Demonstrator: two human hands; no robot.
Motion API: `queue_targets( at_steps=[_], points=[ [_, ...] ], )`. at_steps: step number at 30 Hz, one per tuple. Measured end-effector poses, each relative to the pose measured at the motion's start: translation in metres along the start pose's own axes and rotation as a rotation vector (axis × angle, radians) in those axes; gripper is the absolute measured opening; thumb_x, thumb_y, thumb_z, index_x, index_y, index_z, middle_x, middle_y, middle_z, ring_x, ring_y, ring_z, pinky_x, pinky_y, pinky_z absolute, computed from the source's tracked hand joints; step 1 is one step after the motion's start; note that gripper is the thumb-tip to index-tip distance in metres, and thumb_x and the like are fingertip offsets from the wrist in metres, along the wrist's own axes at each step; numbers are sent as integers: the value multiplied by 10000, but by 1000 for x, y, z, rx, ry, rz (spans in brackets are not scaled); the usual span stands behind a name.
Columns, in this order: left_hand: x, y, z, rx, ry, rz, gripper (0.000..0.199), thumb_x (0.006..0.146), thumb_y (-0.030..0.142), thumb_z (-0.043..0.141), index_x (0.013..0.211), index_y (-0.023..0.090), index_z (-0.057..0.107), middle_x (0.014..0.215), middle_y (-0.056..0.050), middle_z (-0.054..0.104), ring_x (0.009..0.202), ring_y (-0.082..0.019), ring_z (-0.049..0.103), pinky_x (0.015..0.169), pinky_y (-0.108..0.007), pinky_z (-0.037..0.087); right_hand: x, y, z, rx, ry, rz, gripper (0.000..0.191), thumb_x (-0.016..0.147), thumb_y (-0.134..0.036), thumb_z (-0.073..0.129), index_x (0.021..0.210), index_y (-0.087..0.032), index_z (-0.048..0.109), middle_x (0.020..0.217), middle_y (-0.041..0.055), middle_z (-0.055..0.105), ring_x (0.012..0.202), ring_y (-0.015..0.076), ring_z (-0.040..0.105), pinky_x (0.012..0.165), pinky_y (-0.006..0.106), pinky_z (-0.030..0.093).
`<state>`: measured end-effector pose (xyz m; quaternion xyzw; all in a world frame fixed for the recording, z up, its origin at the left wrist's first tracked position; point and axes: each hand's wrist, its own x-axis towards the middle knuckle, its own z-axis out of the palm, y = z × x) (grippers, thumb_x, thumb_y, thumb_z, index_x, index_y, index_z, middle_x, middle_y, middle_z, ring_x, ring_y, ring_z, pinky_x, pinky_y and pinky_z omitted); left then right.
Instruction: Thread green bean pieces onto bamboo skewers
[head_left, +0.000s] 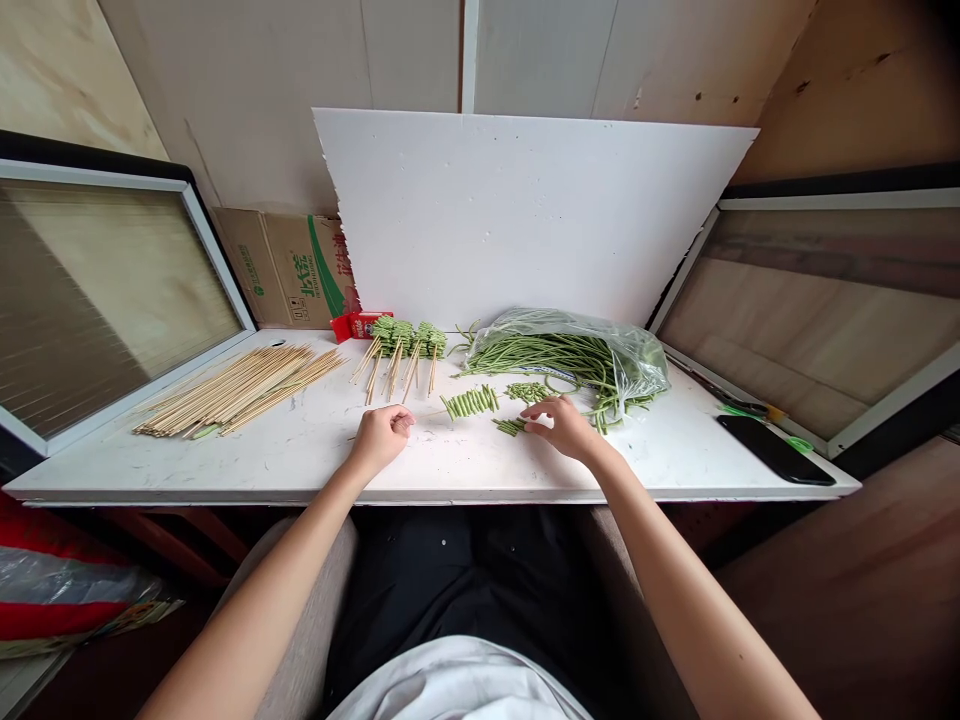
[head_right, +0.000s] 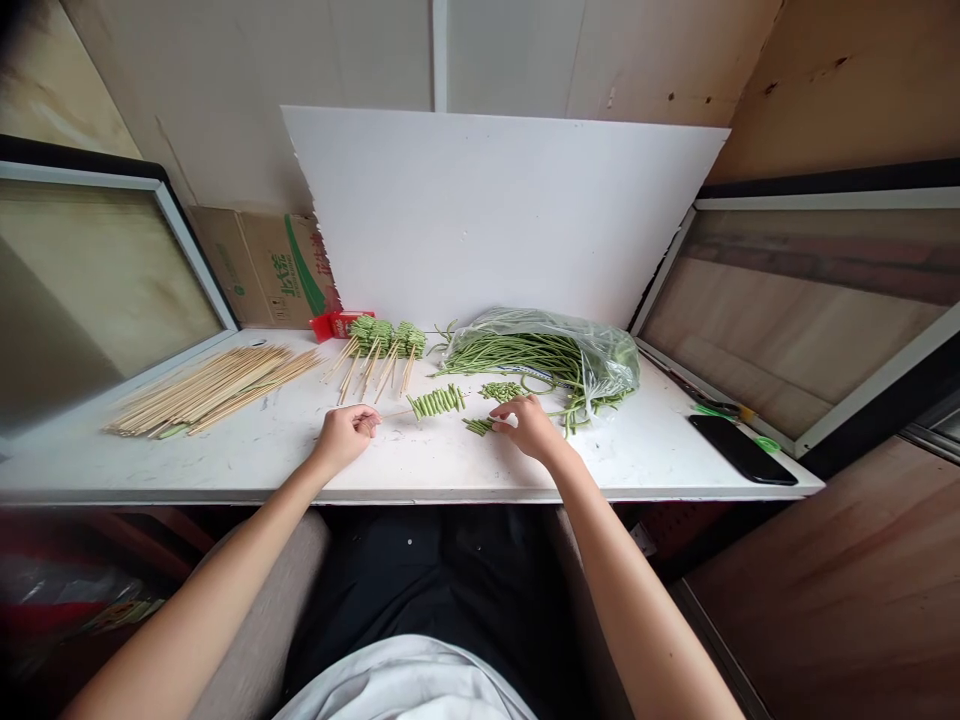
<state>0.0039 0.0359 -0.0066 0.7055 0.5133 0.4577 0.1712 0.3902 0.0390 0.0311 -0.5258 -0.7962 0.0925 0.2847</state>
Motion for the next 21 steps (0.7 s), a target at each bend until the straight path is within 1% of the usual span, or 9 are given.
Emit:
queue_targets(
  at_steps=[4,7,9,12,16,18,21],
  points=[
    [0,3,-1,13,2,13,169,807,209,570,797,169,733,637,-31,702,604,-181,664,609,-255,507,0,-3,5,-7,47,-24,164,823,-409,753,847,-262,821,911,98,746,998,324,581,940,470,453],
    [0,4,-1,9,1,14,165,818,222,574,783,172,728,614,-24,688,576,-174,649,590,-252,495,0,-10,3,77,70,-5,195,790,-451,792,764,-258,798,875,93,750,977,319,602,948,469,453],
    [0,4,0,3,-4,11,160,818,225,579,773,174,723,605,-20,679,566,-170,641,579,-248,487,0,-16,0,166,94,45,226,801,-474,778,786,-250,800,886,93,762,937,304,623,896,449,474],
    [0,3,0,-4,-10,12,158,821,223,579,776,175,723,608,-19,676,573,-168,641,584,-247,488,1,-24,0,388,147,141,309,825,-518,752,896,-224,812,942,104,782,861,274,659,806,414,504],
    [-1,2,1,-17,-22,24,163,826,216,575,790,172,728,614,-22,676,580,-169,649,589,-250,496,3,-32,9,723,194,265,477,761,-594,806,1043,-210,806,1068,119,788,944,282,700,783,385,526],
    [-1,2,1,-20,-24,29,159,822,214,579,786,171,728,613,-22,676,580,-170,650,589,-252,499,3,-36,15,820,185,300,528,740,-621,814,1073,-210,800,1066,117,790,953,279,703,733,357,516],
    [-1,3,1,-25,-26,32,157,821,215,583,783,173,729,610,-21,677,578,-171,652,588,-254,502,3,-44,19,883,165,307,544,733,-643,811,1054,-204,792,1015,113,792,937,267,692,668,318,483]
  ],
)
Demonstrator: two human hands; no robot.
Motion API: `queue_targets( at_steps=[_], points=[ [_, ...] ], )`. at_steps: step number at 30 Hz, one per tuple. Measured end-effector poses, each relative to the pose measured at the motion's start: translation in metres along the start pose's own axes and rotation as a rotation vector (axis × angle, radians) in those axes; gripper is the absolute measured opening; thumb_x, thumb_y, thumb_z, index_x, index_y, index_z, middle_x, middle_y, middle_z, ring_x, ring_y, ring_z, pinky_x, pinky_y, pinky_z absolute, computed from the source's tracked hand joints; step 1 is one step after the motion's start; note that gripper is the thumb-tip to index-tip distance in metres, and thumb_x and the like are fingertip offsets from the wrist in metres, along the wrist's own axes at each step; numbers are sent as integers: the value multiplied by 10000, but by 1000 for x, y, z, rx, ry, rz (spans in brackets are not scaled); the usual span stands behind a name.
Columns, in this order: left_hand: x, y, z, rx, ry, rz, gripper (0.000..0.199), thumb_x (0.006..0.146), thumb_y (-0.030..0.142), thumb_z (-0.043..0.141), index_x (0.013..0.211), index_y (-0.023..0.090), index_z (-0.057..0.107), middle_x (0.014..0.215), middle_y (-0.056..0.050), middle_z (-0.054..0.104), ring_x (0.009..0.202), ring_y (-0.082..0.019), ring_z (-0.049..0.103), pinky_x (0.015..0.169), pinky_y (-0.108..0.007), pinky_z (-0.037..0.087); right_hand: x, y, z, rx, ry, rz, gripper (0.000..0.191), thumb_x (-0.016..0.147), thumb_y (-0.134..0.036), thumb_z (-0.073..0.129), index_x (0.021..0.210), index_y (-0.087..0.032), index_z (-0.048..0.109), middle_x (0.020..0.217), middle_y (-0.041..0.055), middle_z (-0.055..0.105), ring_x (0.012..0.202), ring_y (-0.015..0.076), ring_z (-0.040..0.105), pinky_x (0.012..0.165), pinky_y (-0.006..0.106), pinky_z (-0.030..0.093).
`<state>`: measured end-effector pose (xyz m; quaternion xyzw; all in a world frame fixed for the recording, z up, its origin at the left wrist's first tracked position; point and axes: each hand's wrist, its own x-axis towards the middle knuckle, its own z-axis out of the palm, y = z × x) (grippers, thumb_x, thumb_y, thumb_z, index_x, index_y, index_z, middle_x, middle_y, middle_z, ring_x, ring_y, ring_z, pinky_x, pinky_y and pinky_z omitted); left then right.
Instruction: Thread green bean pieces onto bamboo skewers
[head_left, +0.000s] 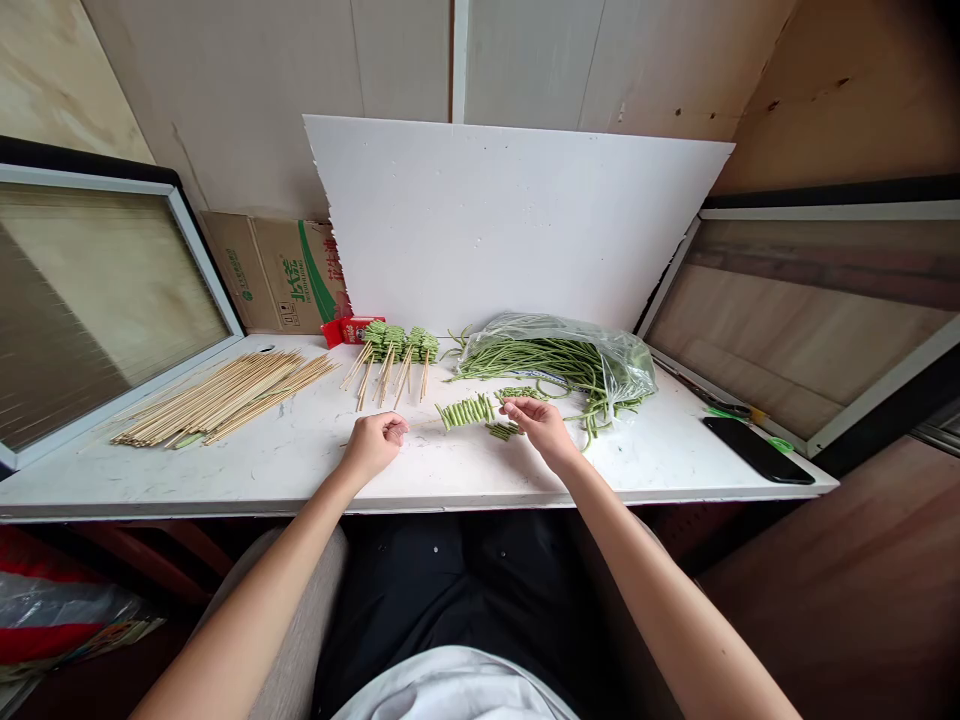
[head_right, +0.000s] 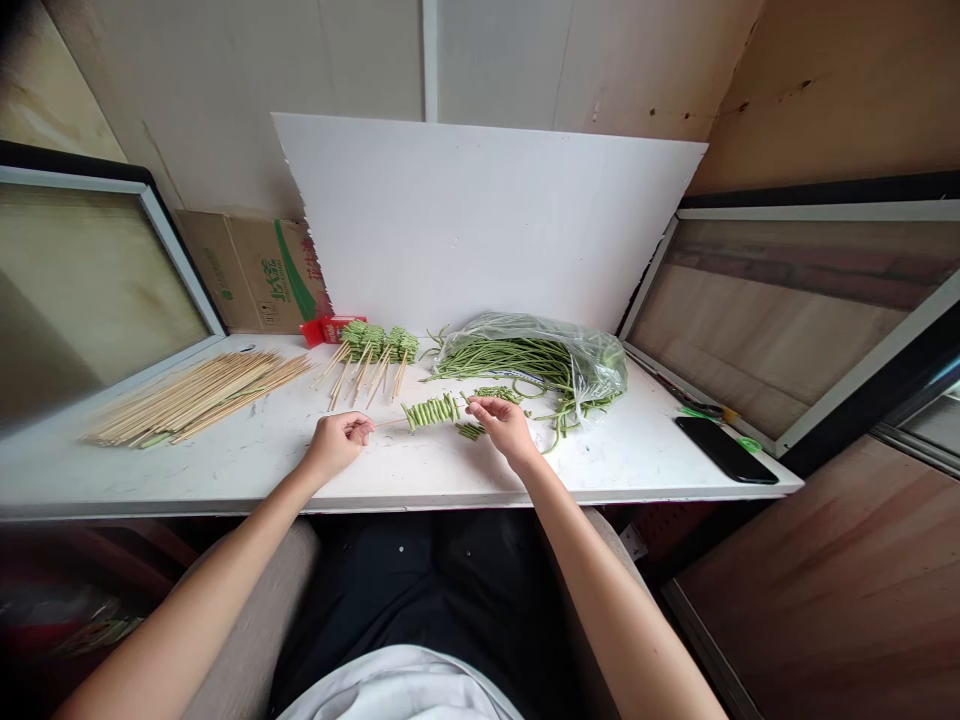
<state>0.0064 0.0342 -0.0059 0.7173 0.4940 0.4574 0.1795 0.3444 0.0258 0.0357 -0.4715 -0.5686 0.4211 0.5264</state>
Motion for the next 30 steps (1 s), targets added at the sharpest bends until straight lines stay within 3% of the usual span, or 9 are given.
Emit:
queue_targets(
  at_steps=[8,23,26,30],
  points=[
    [0,1,0,-10,2,-19,156,835,224,590,790,174,730,609,-22,674,573,-174,647,583,-260,493,-8,-8,13,18,-20,4,529,773,-674,767,1006,-198,772,1017,92,773,876,212,636,652,292,462],
    [1,1,-1,-10,6,-36,162,832,249,595,782,167,725,612,-24,674,578,-170,641,593,-259,488,-4,-3,7,33,-24,14,462,814,-612,765,1022,-199,757,1057,113,776,1040,277,693,672,300,488],
    [0,3,-2,-10,2,-45,165,836,260,598,783,166,722,612,-23,672,576,-169,637,588,-257,484,3,-1,-9,-122,18,-71,424,847,-585,734,1024,-200,757,1038,111,780,986,270,700,741,336,508],
    [0,3,-2,-5,4,-50,162,833,263,600,777,170,719,607,-19,668,568,-167,630,577,-255,476,10,4,-31,-518,50,-172,309,871,-499,703,892,-199,772,1002,112,783,927,274,678,818,387,500]
  ],
)
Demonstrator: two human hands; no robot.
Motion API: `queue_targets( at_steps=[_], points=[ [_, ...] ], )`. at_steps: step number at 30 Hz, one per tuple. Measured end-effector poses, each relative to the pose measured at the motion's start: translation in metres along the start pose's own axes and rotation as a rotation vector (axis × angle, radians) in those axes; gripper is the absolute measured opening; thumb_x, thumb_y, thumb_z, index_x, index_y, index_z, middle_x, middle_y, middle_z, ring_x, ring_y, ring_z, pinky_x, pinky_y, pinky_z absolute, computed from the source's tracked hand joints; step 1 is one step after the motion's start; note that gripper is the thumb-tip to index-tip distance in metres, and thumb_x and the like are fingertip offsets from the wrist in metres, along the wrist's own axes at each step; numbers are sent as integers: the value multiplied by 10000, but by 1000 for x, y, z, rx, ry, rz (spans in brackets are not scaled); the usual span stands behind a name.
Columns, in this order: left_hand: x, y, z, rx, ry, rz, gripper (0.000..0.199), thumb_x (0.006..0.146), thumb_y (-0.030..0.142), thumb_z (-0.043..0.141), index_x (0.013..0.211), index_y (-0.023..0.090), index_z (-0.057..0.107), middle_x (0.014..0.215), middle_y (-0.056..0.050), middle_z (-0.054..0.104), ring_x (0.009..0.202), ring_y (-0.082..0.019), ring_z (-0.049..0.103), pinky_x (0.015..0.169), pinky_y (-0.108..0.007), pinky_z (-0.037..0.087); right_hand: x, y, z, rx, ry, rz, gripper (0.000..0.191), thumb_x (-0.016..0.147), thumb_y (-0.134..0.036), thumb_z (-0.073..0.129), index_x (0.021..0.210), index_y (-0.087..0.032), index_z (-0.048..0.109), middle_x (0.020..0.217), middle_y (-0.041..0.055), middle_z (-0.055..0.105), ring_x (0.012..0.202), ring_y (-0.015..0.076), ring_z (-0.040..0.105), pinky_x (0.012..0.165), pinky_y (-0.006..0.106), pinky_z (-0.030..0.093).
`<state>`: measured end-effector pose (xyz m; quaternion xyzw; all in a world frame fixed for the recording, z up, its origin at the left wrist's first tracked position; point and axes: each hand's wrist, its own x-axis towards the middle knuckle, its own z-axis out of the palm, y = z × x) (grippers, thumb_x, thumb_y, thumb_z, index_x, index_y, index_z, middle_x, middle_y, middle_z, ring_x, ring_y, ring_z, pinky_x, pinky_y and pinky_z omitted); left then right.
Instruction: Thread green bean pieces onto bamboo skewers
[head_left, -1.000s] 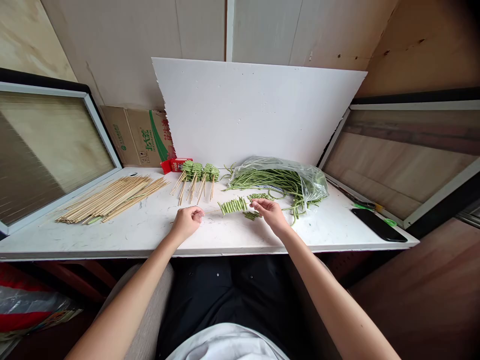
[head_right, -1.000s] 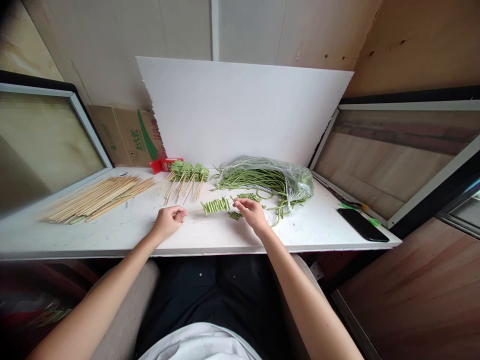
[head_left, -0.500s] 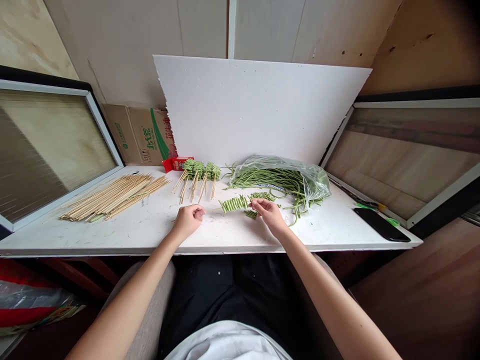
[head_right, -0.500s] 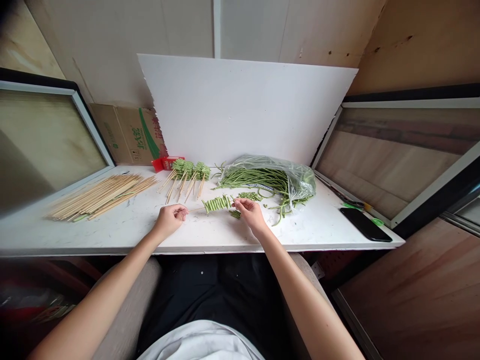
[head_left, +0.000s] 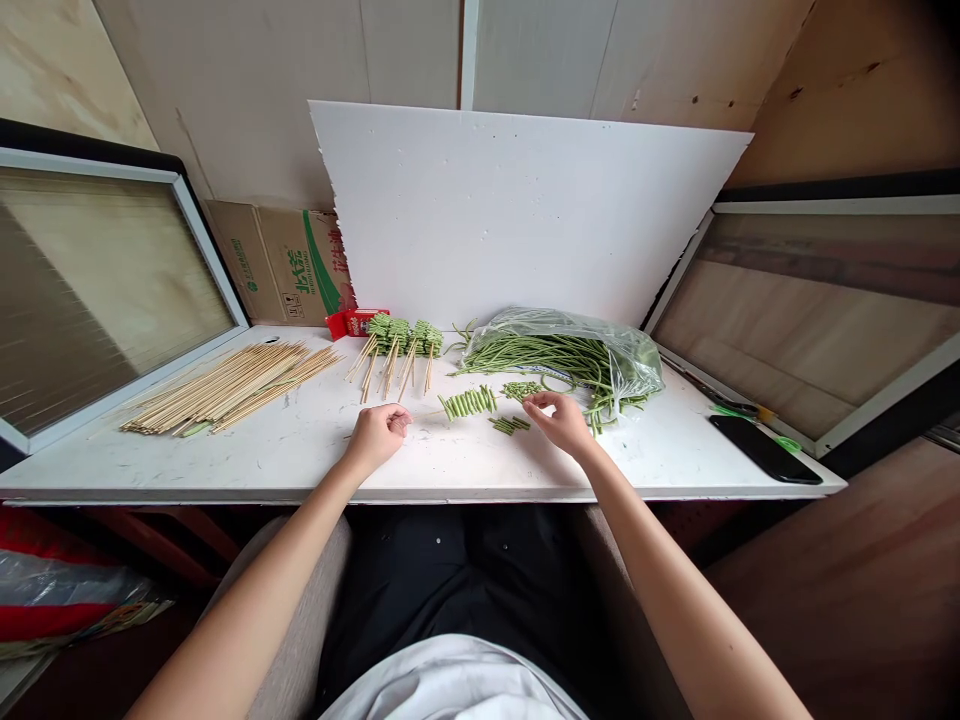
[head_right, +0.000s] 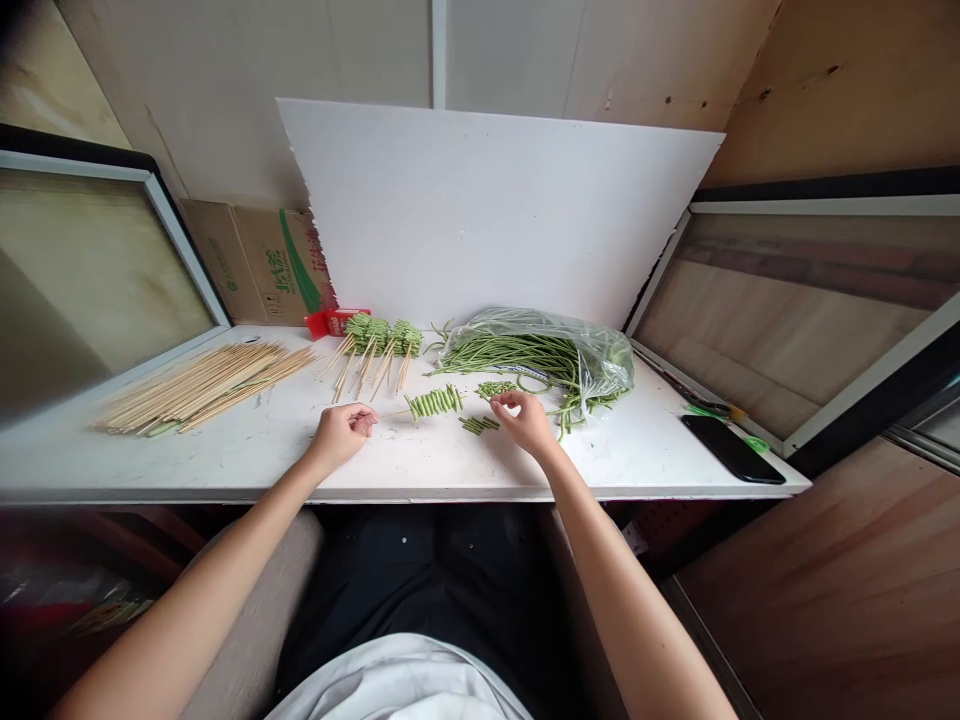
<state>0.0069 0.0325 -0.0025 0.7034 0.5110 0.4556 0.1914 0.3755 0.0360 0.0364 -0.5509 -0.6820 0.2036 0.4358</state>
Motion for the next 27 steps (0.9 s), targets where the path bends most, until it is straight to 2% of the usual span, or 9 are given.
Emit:
queue_targets(
  at_steps=[3,6,12,16,20,24,27],
  points=[
    [0,-1,0,2,4,1,156,822,253,599,781,170,724,608,-18,670,573,-167,633,584,-253,481,-1,4,0,-171,-89,-53,243,876,-433,690,846,-211,784,991,100,780,957,284,656,830,386,487],
    [1,-2,1,3,7,8,155,813,241,596,793,166,730,617,-20,676,585,-168,639,597,-251,488,-1,3,1,-214,-177,-90,251,898,-426,674,872,-216,808,990,95,777,938,269,652,804,359,482],
    [1,-3,0,13,3,8,160,815,243,591,795,168,730,623,-22,683,596,-173,651,610,-252,491,4,13,-9,-283,-84,-79,273,952,-355,599,996,-189,812,1028,116,776,874,249,640,771,348,472],
    [0,-2,0,22,-5,7,159,831,252,590,793,171,722,622,-16,676,582,-165,637,595,-247,482,3,16,-5,-403,-115,-105,260,953,-316,593,900,-193,815,928,107,777,828,250,622,841,384,457],
    [0,0,-1,32,-8,16,163,837,259,593,784,169,717,619,-16,673,572,-164,632,588,-246,480,0,13,6,-470,-93,-91,218,931,-318,653,830,-206,811,878,107,771,895,289,614,912,415,426],
    [0,0,0,41,-5,17,170,843,270,594,778,172,717,611,-15,669,574,-166,633,594,-251,483,1,13,9,-469,-92,-36,180,906,-295,681,806,-192,788,873,128,762,969,325,603,886,414,427],
    [0,0,0,44,-2,15,175,847,275,592,775,175,717,608,-16,667,575,-170,635,593,-255,483,2,14,9,-364,-67,-22,171,904,-283,660,807,-187,763,894,138,758,990,325,602,857,408,436]
  ],
)
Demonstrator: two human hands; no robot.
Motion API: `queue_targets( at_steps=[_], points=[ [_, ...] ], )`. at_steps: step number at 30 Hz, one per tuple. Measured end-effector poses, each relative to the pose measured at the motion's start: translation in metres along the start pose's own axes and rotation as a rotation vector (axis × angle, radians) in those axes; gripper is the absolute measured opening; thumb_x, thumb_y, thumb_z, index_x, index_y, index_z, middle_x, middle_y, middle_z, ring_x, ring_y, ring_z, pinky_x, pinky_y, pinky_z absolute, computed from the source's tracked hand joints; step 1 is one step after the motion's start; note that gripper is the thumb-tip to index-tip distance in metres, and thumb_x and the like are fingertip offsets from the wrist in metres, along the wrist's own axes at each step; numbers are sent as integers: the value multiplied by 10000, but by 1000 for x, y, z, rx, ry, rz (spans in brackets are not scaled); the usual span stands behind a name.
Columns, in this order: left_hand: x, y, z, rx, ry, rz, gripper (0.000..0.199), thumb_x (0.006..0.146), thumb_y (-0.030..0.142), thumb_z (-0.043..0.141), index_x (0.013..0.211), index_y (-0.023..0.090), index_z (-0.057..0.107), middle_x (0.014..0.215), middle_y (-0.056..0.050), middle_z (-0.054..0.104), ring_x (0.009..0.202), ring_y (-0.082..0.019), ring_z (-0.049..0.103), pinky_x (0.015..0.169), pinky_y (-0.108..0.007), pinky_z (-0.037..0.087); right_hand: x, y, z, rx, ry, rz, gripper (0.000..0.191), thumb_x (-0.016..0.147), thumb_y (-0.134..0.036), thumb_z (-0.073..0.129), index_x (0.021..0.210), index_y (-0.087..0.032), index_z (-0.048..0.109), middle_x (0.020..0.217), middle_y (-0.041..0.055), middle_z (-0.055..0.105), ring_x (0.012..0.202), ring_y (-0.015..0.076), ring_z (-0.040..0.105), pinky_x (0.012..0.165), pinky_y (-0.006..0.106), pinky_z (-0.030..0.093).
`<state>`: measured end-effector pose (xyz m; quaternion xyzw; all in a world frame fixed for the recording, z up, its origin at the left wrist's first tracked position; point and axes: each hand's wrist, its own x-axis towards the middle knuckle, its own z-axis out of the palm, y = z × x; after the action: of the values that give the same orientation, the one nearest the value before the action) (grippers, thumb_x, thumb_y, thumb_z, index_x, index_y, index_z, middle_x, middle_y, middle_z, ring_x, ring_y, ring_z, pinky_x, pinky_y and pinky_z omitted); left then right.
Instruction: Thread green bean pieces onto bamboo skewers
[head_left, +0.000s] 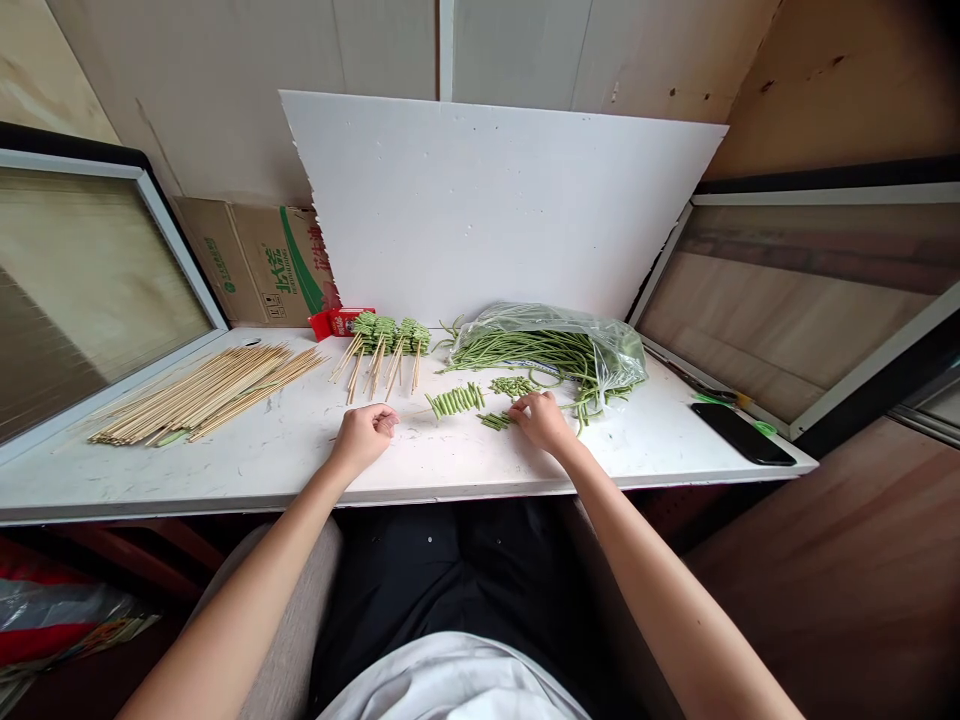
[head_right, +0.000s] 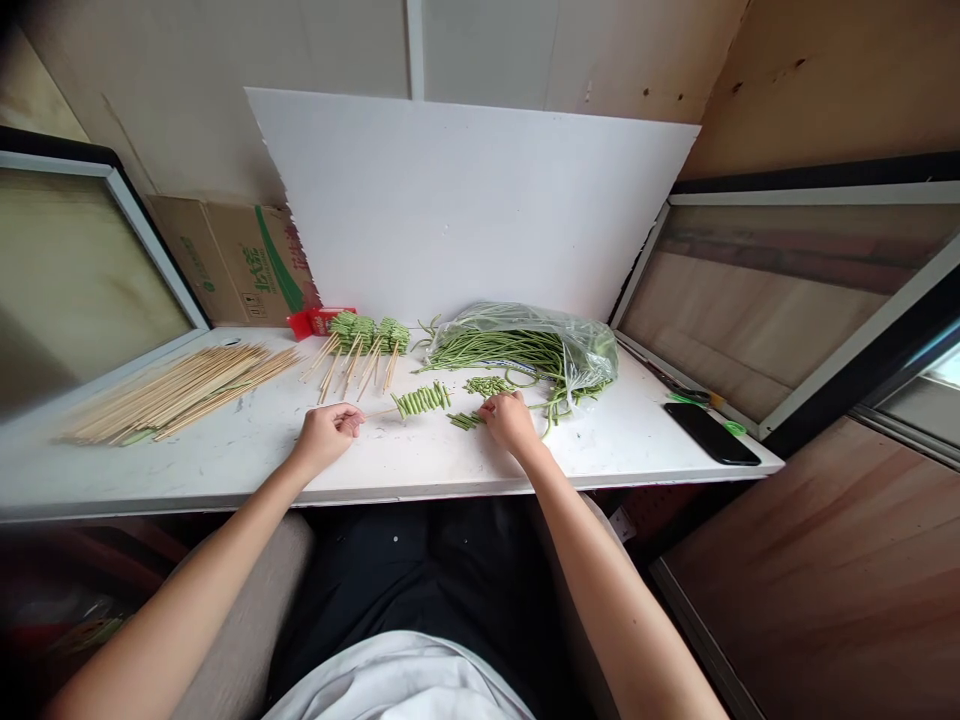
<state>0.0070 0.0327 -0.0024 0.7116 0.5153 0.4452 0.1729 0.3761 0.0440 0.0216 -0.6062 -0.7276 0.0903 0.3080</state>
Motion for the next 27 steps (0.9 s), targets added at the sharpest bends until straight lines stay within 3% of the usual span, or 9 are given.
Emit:
queue_targets(
  at_steps=[4,9,14,19,27],
  points=[
    [0,-1,0,2,-2,9,178,849,276,590,782,176,720,612,-21,673,587,-175,646,604,-260,491,1,-4,1,442,48,73,237,904,-397,653,901,-180,749,885,114,763,862,264,643,792,383,475],
    [0,0,1,-11,-12,15,183,853,282,587,790,173,720,618,-25,676,586,-175,653,597,-259,495,-1,-17,6,887,38,187,526,752,-623,773,1052,-191,767,987,97,762,761,200,610,642,319,442],
    [-1,1,1,-33,-7,6,187,854,281,587,798,166,723,610,-26,673,576,-170,648,588,-254,497,-14,-28,9,980,88,214,486,720,-607,827,974,-198,766,1005,89,764,826,198,631,661,300,451],
    [-2,0,2,-51,-24,13,181,850,284,600,792,164,723,604,-30,671,565,-172,645,567,-253,496,-29,-23,10,1051,101,233,488,662,-571,879,965,-203,776,1025,100,779,902,239,686,732,331,504],
    [-4,6,5,-70,-78,7,156,826,251,598,802,162,724,626,-41,689,594,-179,665,596,-262,520,-31,-27,13,1092,115,264,493,627,-519,902,992,-215,773,986,87,784,882,239,697,710,328,512]
  ],
)
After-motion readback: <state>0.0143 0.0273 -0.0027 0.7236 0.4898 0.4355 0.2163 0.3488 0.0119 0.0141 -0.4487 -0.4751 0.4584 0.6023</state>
